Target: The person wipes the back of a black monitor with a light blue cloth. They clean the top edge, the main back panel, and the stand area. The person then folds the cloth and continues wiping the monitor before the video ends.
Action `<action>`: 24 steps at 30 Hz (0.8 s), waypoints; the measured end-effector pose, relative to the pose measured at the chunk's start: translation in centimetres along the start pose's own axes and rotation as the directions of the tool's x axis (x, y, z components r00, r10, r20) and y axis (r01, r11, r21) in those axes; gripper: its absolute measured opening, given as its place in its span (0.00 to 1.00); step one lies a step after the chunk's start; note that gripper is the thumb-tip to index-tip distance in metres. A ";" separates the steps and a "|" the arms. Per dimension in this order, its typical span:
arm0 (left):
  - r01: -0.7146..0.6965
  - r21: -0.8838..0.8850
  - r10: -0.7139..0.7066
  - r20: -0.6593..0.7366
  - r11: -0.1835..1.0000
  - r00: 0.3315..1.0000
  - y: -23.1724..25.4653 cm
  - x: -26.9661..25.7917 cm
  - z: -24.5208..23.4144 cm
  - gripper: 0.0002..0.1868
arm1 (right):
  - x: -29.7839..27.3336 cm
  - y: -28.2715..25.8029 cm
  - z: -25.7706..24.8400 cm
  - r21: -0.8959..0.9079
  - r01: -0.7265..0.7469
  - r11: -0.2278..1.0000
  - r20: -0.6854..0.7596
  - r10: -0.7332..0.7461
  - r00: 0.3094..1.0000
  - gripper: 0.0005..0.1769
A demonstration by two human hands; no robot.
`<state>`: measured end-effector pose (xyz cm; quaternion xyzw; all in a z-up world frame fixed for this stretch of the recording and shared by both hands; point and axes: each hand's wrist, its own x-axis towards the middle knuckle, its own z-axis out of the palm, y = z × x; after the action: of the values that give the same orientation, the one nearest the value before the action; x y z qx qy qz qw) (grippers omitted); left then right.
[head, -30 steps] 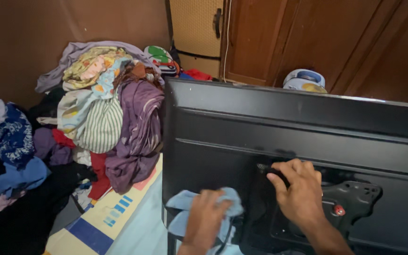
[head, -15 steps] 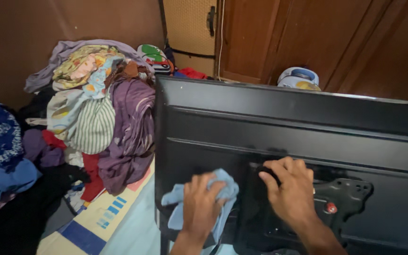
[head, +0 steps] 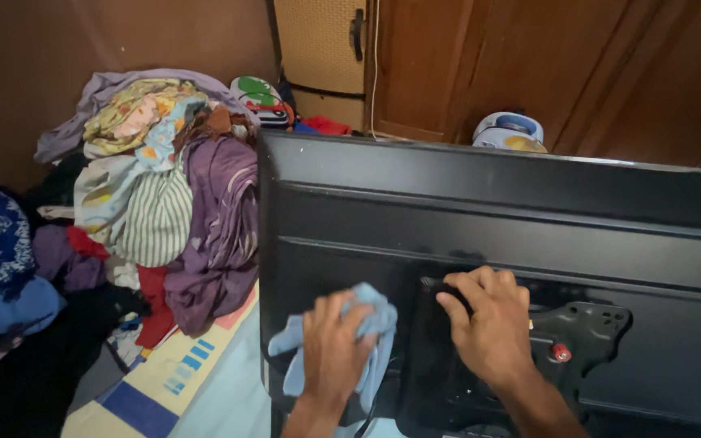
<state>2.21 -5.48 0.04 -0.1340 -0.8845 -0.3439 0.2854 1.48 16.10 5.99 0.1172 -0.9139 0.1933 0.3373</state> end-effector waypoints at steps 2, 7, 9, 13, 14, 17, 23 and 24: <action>-0.048 0.008 0.048 0.004 0.999 0.999 0.0 0.7 0.0 0.21 | -0.4 -0.1 -0.1 0.008 -0.017 1.000 0.017 0.017 1.000 0.12; -0.187 -0.005 0.186 0.136 0.982 0.973 0.6 -1.2 -0.3 0.25 | -0.1 -0.5 -0.4 0.014 -0.009 1.000 0.002 0.009 1.000 0.11; -0.188 -0.009 0.186 0.195 0.982 0.963 0.5 -2.1 0.0 0.26 | -0.3 -0.5 -0.4 0.023 -0.013 1.000 0.010 0.013 1.000 0.11; -0.190 0.049 0.180 0.156 0.981 0.971 -0.8 -1.3 0.1 0.26 | -0.2 0.0 -0.2 0.027 0.009 1.000 -0.003 -0.009 1.000 0.11; -0.144 0.057 0.136 0.127 0.988 0.982 -1.2 -1.0 -0.2 0.26 | -0.3 -0.1 -0.2 0.030 0.007 1.000 -0.004 -0.007 1.000 0.11; -0.099 0.052 0.099 0.003 0.994 0.995 -2.1 -0.3 -1.2 0.24 | -0.2 0.0 -0.3 0.050 0.008 0.999 0.021 -0.009 1.000 0.12; -0.084 0.046 0.081 0.053 0.995 0.995 -1.0 -0.9 -0.5 0.24 | -0.2 -0.5 -0.4 0.045 -0.027 0.999 0.022 0.026 0.999 0.11; -0.114 0.042 0.110 0.086 0.993 0.990 -0.8 -1.2 -0.2 0.25 | -0.2 -0.5 -0.4 0.047 -0.022 0.999 0.019 0.021 1.000 0.11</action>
<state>2.89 -6.30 -0.96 -0.1908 -0.8944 -0.3008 0.2702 2.03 15.82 6.27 0.1172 -0.9133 0.2173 0.3239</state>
